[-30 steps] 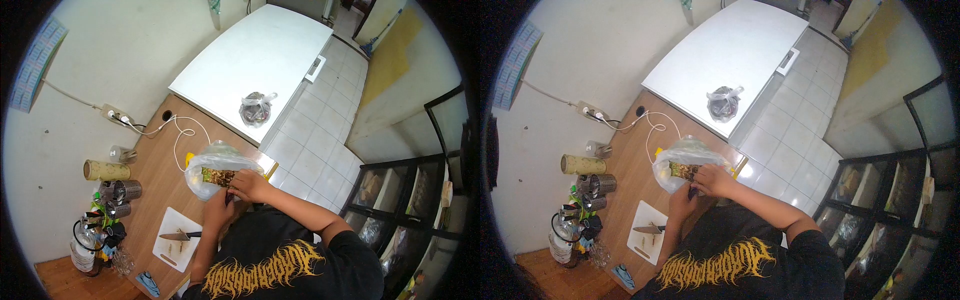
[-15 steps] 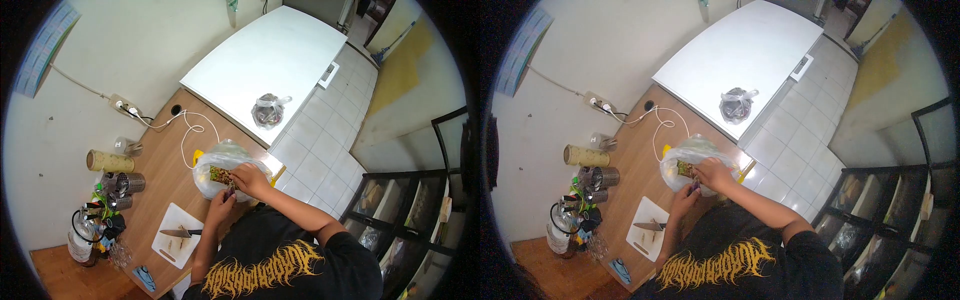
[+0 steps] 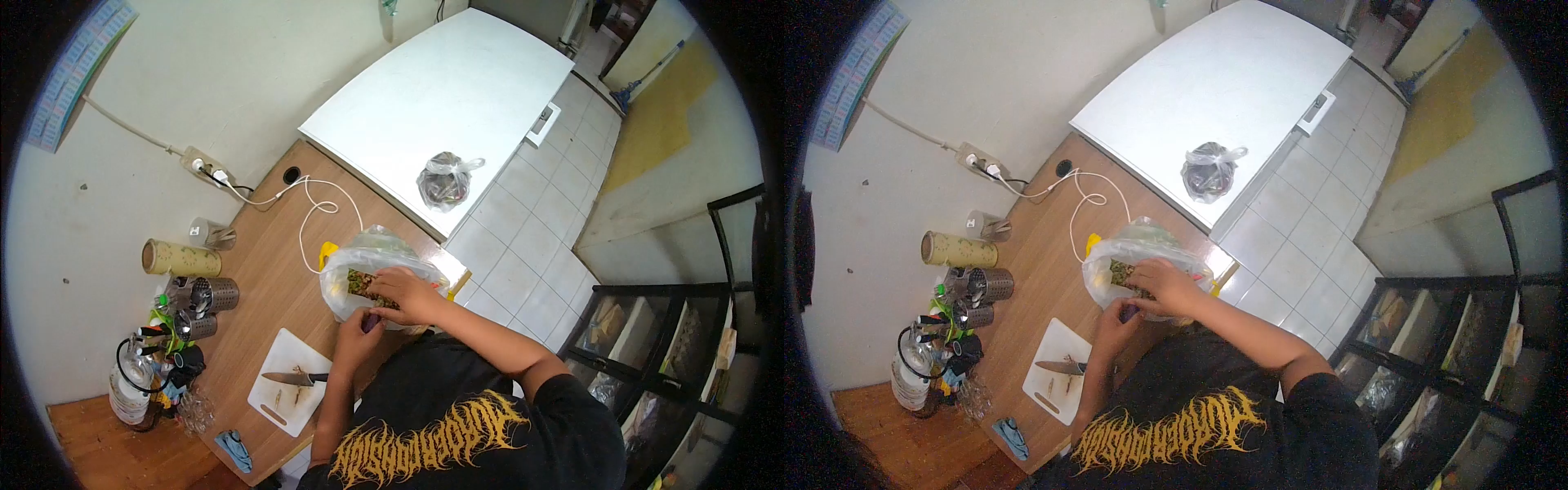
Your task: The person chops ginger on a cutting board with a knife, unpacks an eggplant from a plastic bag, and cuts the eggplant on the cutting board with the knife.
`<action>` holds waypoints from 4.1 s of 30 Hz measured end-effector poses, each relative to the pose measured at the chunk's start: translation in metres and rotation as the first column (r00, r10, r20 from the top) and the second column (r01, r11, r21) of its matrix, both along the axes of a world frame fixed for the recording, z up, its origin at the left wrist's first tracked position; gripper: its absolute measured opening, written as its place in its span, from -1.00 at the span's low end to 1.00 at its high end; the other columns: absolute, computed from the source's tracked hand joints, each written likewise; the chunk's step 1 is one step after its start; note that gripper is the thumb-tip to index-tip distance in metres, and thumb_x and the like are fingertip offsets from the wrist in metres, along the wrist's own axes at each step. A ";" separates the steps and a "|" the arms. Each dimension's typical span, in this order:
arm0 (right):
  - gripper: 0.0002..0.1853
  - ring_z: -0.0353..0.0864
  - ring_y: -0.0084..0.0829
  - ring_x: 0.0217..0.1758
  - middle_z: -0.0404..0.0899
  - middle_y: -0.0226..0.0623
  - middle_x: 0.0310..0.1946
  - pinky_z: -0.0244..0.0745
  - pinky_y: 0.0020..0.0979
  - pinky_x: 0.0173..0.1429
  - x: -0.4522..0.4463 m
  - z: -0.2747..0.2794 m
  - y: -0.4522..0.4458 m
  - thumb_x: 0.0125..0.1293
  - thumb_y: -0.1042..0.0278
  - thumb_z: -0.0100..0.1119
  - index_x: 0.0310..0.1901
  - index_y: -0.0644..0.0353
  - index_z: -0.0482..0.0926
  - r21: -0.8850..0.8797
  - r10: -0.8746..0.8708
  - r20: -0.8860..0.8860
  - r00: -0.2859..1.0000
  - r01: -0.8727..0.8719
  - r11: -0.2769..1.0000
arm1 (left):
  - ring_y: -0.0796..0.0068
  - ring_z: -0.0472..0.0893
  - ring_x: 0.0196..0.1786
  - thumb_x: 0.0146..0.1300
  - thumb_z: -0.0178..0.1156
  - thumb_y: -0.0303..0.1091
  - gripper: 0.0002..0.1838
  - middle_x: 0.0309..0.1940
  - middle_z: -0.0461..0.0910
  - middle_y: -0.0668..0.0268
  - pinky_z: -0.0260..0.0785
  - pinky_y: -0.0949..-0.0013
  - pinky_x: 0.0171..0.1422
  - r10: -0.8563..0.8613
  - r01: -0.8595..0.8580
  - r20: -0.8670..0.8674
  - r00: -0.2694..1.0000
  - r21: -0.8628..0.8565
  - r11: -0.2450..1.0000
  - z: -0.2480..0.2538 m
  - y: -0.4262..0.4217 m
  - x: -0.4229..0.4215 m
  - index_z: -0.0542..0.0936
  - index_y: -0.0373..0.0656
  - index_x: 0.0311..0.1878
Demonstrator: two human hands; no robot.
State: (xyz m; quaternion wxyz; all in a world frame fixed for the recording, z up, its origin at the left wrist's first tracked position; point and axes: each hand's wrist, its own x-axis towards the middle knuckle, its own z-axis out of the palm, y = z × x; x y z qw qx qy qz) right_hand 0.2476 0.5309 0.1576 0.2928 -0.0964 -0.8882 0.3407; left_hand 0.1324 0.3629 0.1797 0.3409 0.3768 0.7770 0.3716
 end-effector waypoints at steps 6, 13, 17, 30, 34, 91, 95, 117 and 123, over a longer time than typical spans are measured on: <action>-0.72 0.56 -0.17 -0.03 0.61 -0.27 -0.28 0.37 -0.14 0.20 -0.009 -0.014 0.002 0.31 0.04 0.29 -0.23 0.11 0.65 0.112 0.101 0.142 0.985 -0.117 0.987 | 0.28 0.64 -0.30 0.25 0.37 -0.25 -0.69 -0.32 0.67 0.07 0.47 0.25 -0.14 0.042 -0.042 -0.065 0.997 0.013 0.999 0.005 0.004 -0.001 0.61 -0.29 -0.08; -0.74 0.51 -0.14 -0.15 0.54 -0.24 -0.36 0.40 -0.12 0.08 0.000 -0.012 0.000 0.39 0.09 0.22 -0.27 0.12 0.60 0.088 0.082 0.105 0.991 -0.091 0.992 | 0.16 0.68 -0.19 0.22 0.38 -0.29 -0.69 -0.24 0.67 0.06 0.50 0.19 -0.06 -0.015 0.009 -0.165 0.986 -0.033 0.999 0.011 0.006 0.000 0.61 -0.24 -0.05; -0.73 0.53 -0.12 -0.19 0.55 -0.20 -0.38 0.43 -0.13 0.04 0.000 -0.013 -0.003 0.43 0.11 0.15 -0.31 0.12 0.57 0.085 0.037 0.146 0.989 -0.049 0.995 | -0.04 0.67 -0.17 0.22 0.36 -0.30 -0.71 -0.23 0.65 -0.01 0.49 0.09 -0.07 -0.015 0.020 -0.270 0.963 0.014 1.000 0.012 0.008 0.003 0.60 -0.23 -0.07; -0.71 0.52 -0.10 -0.22 0.52 -0.18 -0.39 0.44 -0.15 -0.12 0.010 -0.006 -0.008 0.37 0.10 0.27 -0.34 0.17 0.56 0.072 0.056 0.131 0.990 -0.066 0.995 | -0.10 0.67 -0.16 0.27 0.34 -0.24 -0.73 -0.22 0.66 0.00 0.48 0.03 -0.12 -0.020 0.044 -0.237 0.971 0.096 0.994 0.003 0.002 0.003 0.60 -0.18 -0.08; -0.72 0.50 -0.08 -0.20 0.51 -0.18 -0.36 0.39 -0.13 -0.01 0.007 -0.017 -0.007 0.37 0.10 0.26 -0.30 0.16 0.57 0.031 0.049 0.071 0.996 -0.051 0.998 | -0.10 0.67 -0.17 0.27 0.34 -0.24 -0.73 -0.22 0.66 0.01 0.48 0.02 -0.12 -0.002 0.012 -0.261 0.965 0.036 0.999 0.004 0.005 0.006 0.59 -0.17 -0.07; -0.50 0.66 0.14 -0.31 0.64 0.05 -0.46 0.56 -0.05 -0.14 -0.009 -0.049 -0.016 0.64 0.14 -0.19 -0.37 0.26 0.61 -0.479 0.051 0.234 0.971 0.070 0.875 | -0.18 0.65 -0.27 0.27 0.22 -0.14 -0.72 -0.42 0.64 -0.06 0.44 -0.16 -0.17 -0.199 0.106 -0.377 0.904 -0.254 0.961 -0.016 0.032 0.006 0.55 -0.20 -0.31; -0.46 0.71 0.04 -0.32 0.67 0.02 -0.46 0.57 -0.12 -0.14 -0.008 -0.048 -0.019 0.65 0.13 -0.21 -0.36 0.31 0.64 -0.549 0.059 0.238 0.969 0.085 0.831 | -0.18 0.64 -0.27 0.27 0.22 -0.14 -0.72 -0.43 0.63 -0.06 0.44 -0.16 -0.17 -0.197 0.108 -0.363 0.911 -0.252 0.962 -0.015 0.032 0.006 0.55 -0.20 -0.32; -0.37 0.60 -0.38 -0.46 0.65 -0.23 -0.56 0.53 -0.27 -0.22 -0.010 -0.094 -0.021 0.62 -0.05 -0.16 -0.38 0.34 0.68 -0.874 0.170 0.078 0.982 -0.015 0.487 | -0.15 0.63 -0.28 0.21 0.23 -0.22 -0.73 -0.40 0.62 -0.08 0.42 -0.01 -0.19 -0.159 0.143 -0.096 0.983 -0.150 0.978 -0.017 0.030 0.001 0.57 -0.27 -0.25; -0.38 0.34 -0.53 -0.67 0.37 -0.44 -0.71 0.25 -0.39 -0.54 -0.002 -0.077 -0.008 0.60 -0.13 -0.14 -0.45 0.22 0.60 -0.902 0.361 0.148 0.921 -0.024 0.431 | 0.11 0.57 -0.42 0.22 0.28 -0.23 -0.71 -0.47 0.58 0.00 0.40 0.11 -0.24 -0.238 0.238 0.017 0.971 -0.051 0.970 -0.031 0.022 -0.010 0.56 -0.32 -0.26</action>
